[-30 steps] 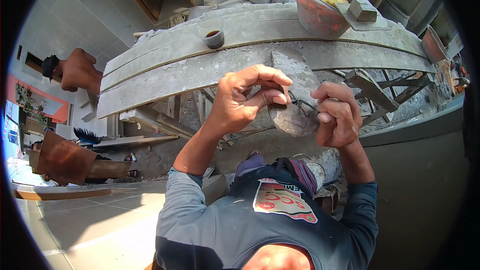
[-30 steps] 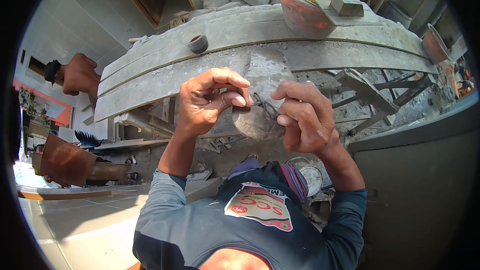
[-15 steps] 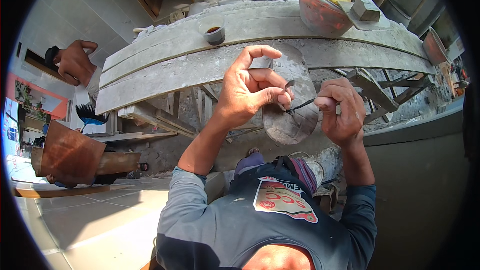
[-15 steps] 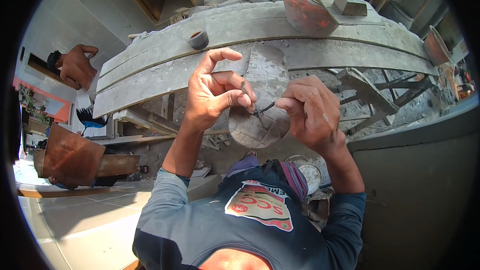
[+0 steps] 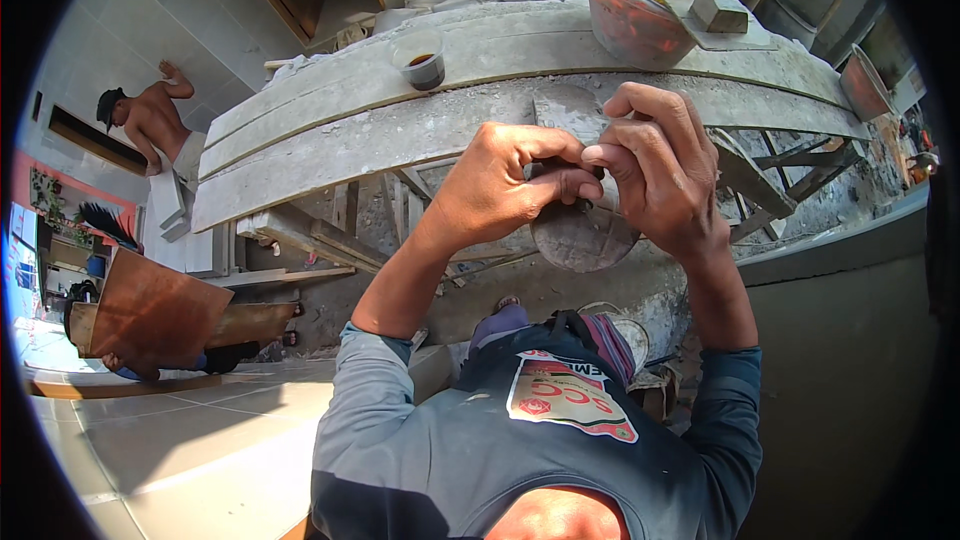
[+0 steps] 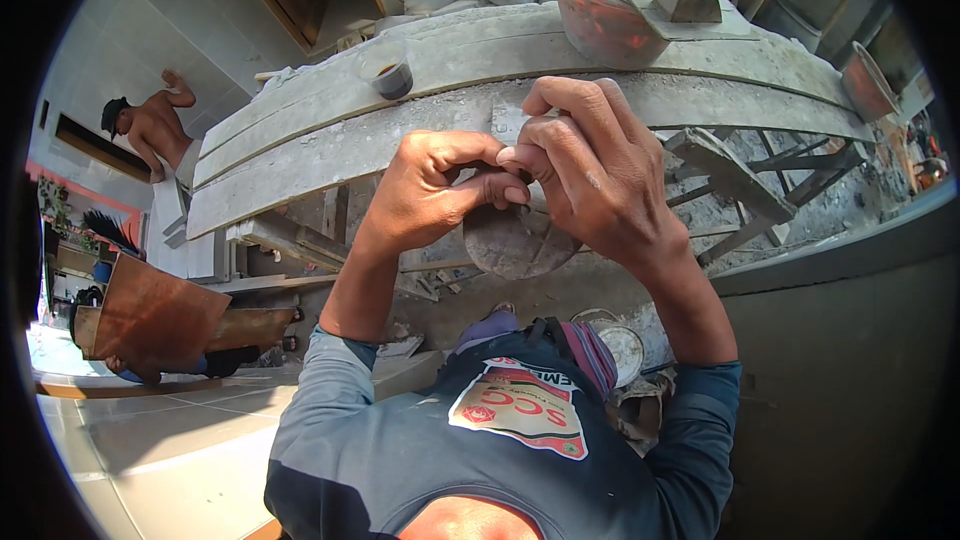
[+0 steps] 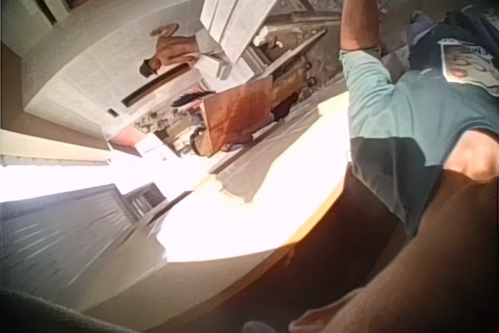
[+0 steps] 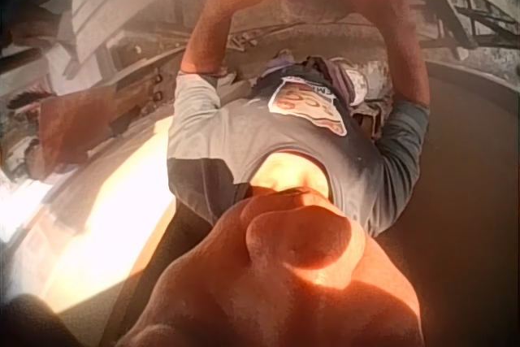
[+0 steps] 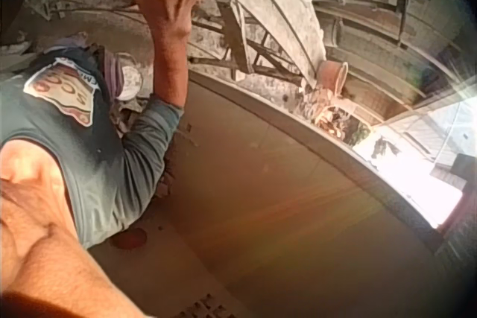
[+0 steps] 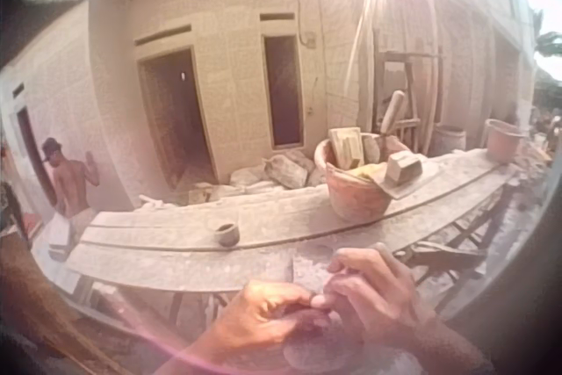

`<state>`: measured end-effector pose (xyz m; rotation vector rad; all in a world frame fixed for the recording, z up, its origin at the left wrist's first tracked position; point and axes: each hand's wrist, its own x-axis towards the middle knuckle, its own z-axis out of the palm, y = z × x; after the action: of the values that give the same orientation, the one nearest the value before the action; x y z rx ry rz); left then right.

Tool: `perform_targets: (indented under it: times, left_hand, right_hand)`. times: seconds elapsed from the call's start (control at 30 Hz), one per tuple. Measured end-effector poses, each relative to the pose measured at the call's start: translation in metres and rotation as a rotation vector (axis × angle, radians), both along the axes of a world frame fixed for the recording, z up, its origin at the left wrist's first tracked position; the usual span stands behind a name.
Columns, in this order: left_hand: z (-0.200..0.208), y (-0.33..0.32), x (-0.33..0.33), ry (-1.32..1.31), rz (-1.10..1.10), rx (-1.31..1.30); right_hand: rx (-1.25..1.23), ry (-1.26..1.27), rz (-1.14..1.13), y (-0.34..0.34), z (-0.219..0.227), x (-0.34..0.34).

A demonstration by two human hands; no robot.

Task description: The person repairs a rubber sandal by hand using a tool and thread. They pierce the rubber sole with the tool, pull thread through to create stitches, and continue this process along the edges and strap of the sandal while holding it at waist height.

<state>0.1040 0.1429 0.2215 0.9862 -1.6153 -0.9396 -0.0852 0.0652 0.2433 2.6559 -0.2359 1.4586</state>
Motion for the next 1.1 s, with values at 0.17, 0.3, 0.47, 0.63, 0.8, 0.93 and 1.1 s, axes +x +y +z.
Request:
perform_targets:
  times: [0.17,0.3,0.47,0.63,0.8,0.93,1.1]
  left_hand:
    - [0.001,0.004,-0.004,0.108,0.076,0.021]
    - [-0.004,-0.001,0.019,0.053,-0.027,-0.131]
    - [-0.006,-0.005,0.008,-0.140,-0.151,-0.472]
    - [-0.034,-0.021,-0.010,-0.214,0.036,-0.695]
    - [-0.044,-0.028,-0.015,-0.131,0.072,-0.747]
    - [-0.046,-0.033,-0.021,-0.087,0.110,-0.782]
    - [-0.044,-0.035,-0.029,-0.136,0.074,-0.756]
  right_hand:
    - [0.083,-0.081,0.027,0.001,-0.004,-0.003]
    - [0.165,-0.124,0.017,0.002,-0.004,-0.014]
    - [0.143,-0.156,0.013,-0.004,-0.002,-0.016]
    - [0.156,-0.166,0.013,-0.005,0.001,-0.022]
    - [0.210,-0.059,-0.067,0.002,0.008,-0.051]
    - [0.255,0.163,-0.041,0.014,0.014,-0.077]
    - [0.348,0.272,0.055,0.027,0.017,-0.070]
